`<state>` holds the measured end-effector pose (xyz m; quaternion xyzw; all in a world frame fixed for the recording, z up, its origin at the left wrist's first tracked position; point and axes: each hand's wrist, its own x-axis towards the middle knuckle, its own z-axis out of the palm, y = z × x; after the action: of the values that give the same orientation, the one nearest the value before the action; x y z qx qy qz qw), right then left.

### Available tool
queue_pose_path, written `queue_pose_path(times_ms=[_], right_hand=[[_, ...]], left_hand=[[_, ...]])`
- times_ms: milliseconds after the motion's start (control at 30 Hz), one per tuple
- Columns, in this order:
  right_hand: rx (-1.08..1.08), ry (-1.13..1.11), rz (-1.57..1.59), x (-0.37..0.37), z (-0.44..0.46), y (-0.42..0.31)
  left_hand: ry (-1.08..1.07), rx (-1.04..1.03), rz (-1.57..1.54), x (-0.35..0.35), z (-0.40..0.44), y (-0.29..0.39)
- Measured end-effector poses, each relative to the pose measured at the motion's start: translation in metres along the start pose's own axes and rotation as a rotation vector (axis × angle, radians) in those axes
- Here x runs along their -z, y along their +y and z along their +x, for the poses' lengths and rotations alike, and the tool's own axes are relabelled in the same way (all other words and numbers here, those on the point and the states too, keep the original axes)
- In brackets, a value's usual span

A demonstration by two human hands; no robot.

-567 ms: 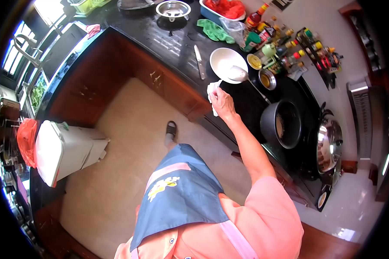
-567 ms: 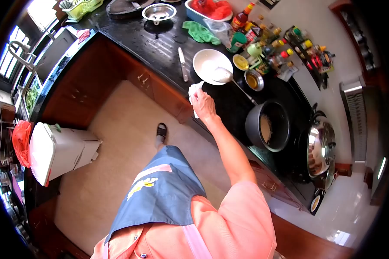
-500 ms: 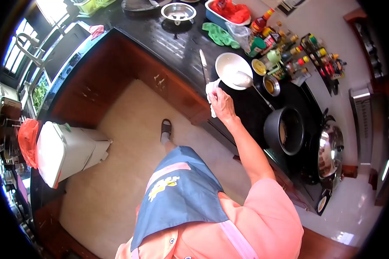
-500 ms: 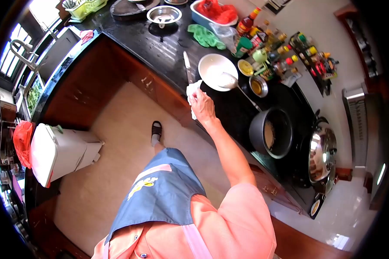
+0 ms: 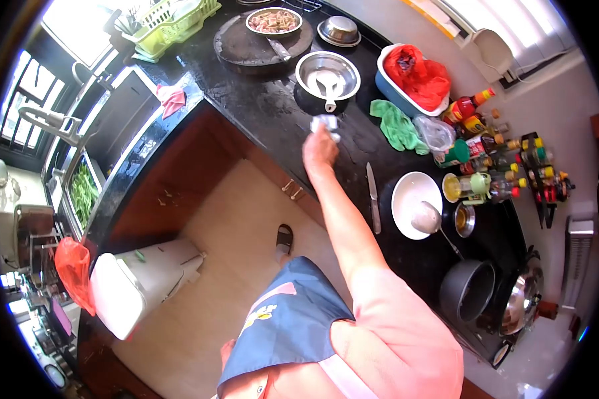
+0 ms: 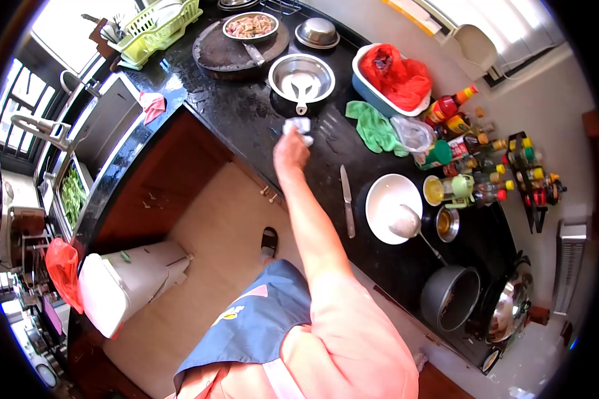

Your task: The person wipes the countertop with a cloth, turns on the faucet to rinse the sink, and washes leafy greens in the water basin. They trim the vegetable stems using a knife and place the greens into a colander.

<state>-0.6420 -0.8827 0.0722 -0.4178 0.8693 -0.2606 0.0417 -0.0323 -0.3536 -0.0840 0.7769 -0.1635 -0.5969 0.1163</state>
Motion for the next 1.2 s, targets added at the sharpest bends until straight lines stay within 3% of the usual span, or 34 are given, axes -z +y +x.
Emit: queue_pose_path(times_ms=[67, 133, 167, 267, 333, 433, 500, 667, 733, 867, 933, 1000, 1067, 1133, 1200], right_hand=[[0.110, -0.013, 0.073, -0.050, 0.024, -0.047], [0.312, -0.031, 0.012, -0.095, 0.040, -0.090], [0.303, -0.187, 0.011, -0.088, 0.040, -0.109], [0.405, -0.276, -0.052, -0.066, 0.027, -0.105], [0.397, -0.264, 0.009, -0.021, 0.011, -0.075], [0.095, -0.308, -0.226, 0.071, 0.009, -0.018], [-0.067, -0.206, -0.366, 0.118, 0.021, 0.037], [-0.464, -0.050, -0.587, 0.154, 0.047, 0.182], [-0.454, 0.017, -0.617, 0.166, 0.042, 0.165], [-0.215, 0.118, -0.498, 0.157, 0.031, 0.114], [-0.143, 0.293, -0.591, 0.133, 0.033, 0.121], [-0.210, 0.299, -0.671, 0.117, 0.040, 0.161], [-0.312, -0.039, -0.663, 0.111, 0.042, 0.219], [-0.264, -0.078, -0.721, 0.117, 0.048, 0.222], [-0.252, -0.023, -0.708, 0.125, 0.040, 0.175]], left_hand=[[-0.076, 0.032, 0.085, 0.017, 0.004, 0.021], [0.041, 0.031, 0.109, 0.016, -0.001, 0.067], [0.101, 0.036, 0.115, 0.012, -0.008, 0.083], [0.215, 0.066, -0.232, -0.007, -0.006, 0.115], [0.201, 0.069, -0.238, -0.007, 0.008, 0.129], [0.120, 0.056, -0.072, -0.005, 0.038, 0.155], [0.067, 0.038, 0.011, -0.007, 0.059, 0.177], [-0.052, -0.047, 0.185, 0.006, 0.113, 0.234], [-0.094, -0.101, 0.249, 0.015, 0.138, 0.259], [-0.149, -0.227, 0.341, 0.040, 0.186, 0.294], [-0.137, -0.264, 0.301, 0.052, 0.200, 0.303], [-0.103, -0.187, 0.077, 0.047, 0.185, 0.331], [-0.077, -0.146, -0.006, 0.045, 0.172, 0.352], [-0.049, -0.127, 0.045, 0.053, 0.178, 0.348], [-0.027, -0.092, 0.085, 0.064, 0.174, 0.341]])
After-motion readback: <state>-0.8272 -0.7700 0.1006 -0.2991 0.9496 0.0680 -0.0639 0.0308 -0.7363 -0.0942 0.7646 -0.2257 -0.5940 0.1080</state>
